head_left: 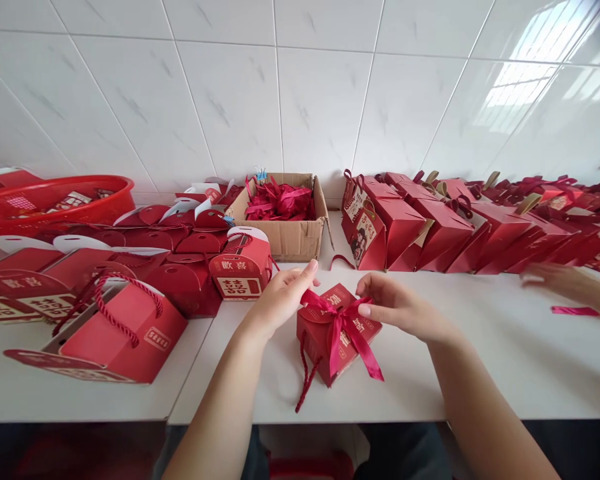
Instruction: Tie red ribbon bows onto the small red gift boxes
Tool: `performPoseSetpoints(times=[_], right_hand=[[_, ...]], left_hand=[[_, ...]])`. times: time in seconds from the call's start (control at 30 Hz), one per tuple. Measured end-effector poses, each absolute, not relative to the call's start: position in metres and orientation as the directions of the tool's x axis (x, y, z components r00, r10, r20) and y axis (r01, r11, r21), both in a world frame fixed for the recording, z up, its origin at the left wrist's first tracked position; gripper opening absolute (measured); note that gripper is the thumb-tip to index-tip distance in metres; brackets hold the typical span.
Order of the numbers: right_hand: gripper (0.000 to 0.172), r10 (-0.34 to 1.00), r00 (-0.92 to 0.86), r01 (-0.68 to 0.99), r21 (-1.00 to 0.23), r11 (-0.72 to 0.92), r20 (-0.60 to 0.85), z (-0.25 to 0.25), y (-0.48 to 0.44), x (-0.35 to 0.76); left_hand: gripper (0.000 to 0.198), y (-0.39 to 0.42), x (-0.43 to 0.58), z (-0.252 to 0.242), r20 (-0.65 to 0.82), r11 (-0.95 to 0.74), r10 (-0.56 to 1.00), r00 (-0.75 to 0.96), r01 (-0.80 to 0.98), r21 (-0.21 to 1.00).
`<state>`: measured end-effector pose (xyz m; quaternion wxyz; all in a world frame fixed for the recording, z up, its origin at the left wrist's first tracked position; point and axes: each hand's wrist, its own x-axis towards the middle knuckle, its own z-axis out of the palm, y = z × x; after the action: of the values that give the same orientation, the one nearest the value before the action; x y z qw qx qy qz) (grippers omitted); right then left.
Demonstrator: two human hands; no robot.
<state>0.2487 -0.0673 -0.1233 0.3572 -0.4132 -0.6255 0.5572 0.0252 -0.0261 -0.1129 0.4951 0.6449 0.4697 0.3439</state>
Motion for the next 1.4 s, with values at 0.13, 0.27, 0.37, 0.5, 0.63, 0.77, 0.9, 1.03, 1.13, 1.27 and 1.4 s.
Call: performPoseSetpoints(times=[0.13,0.27,0.37,0.5,0.63,0.77,0.9,1.03,1.13,1.27,1.4], right_hand=[[0.031,0.853,-0.514,0.083,-0.995,-0.053,-0.088,-0.123,-0.064,0.254],[0.033,0.908,-0.418,0.079,-0.997,-0.001,-0.034,-0.126,-0.06,0.256],[0.033,0.956,-0.291,0.091,-0.993,0.08,0.05,-0.129,-0.058,0.257],[0.035,0.974,-0.204,0.071,-0.99,0.118,0.102,-0.13,-0.058,0.257],[0.041,0.981,-0.087,0.012,-0.984,0.175,0.173,-0.133,-0.056,0.254],[0.046,0.963,0.022,-0.018,-0.963,0.268,0.267,-0.14,-0.046,0.251],[0.043,0.96,0.096,0.031,-0.965,0.261,0.263,-0.144,-0.045,0.259],[0.044,0.914,0.171,0.207,-0.92,0.332,0.368,-0.154,-0.087,0.272],[0.078,0.902,0.037,0.325,-0.859,0.395,0.429,-0.178,-0.134,0.261],[0.097,0.941,0.145,0.498,-0.844,0.197,0.305,-0.215,-0.168,0.218],[0.108,0.933,0.173,0.48,-0.854,0.199,0.315,-0.225,-0.16,0.18]], left_hand=[[0.054,-0.026,0.023,-0.108,-0.021,-0.075,0.946,0.324,0.284,0.956],[0.053,-0.027,0.021,-0.108,-0.036,-0.057,0.948,0.316,0.281,0.958],[0.054,-0.028,0.02,-0.109,-0.06,-0.041,0.945,0.322,0.298,0.954],[0.054,-0.029,0.02,-0.11,-0.094,-0.033,0.937,0.337,0.354,0.935],[0.054,-0.029,0.018,-0.107,-0.016,-0.097,0.941,0.338,0.316,0.944],[0.038,-0.028,0.011,-0.101,0.203,-0.233,0.969,0.14,0.255,0.938],[0.028,-0.037,-0.004,-0.09,0.274,-0.272,0.962,0.021,0.214,0.938],[0.025,-0.059,-0.02,-0.073,0.336,-0.339,0.941,0.048,0.183,0.923],[0.018,-0.077,-0.031,-0.062,0.428,-0.425,0.904,0.008,0.139,0.895],[0.011,-0.093,-0.038,-0.056,0.519,-0.516,0.848,-0.103,0.062,0.855],[0.009,-0.103,-0.036,-0.055,0.541,-0.537,0.829,-0.143,0.068,0.841]])
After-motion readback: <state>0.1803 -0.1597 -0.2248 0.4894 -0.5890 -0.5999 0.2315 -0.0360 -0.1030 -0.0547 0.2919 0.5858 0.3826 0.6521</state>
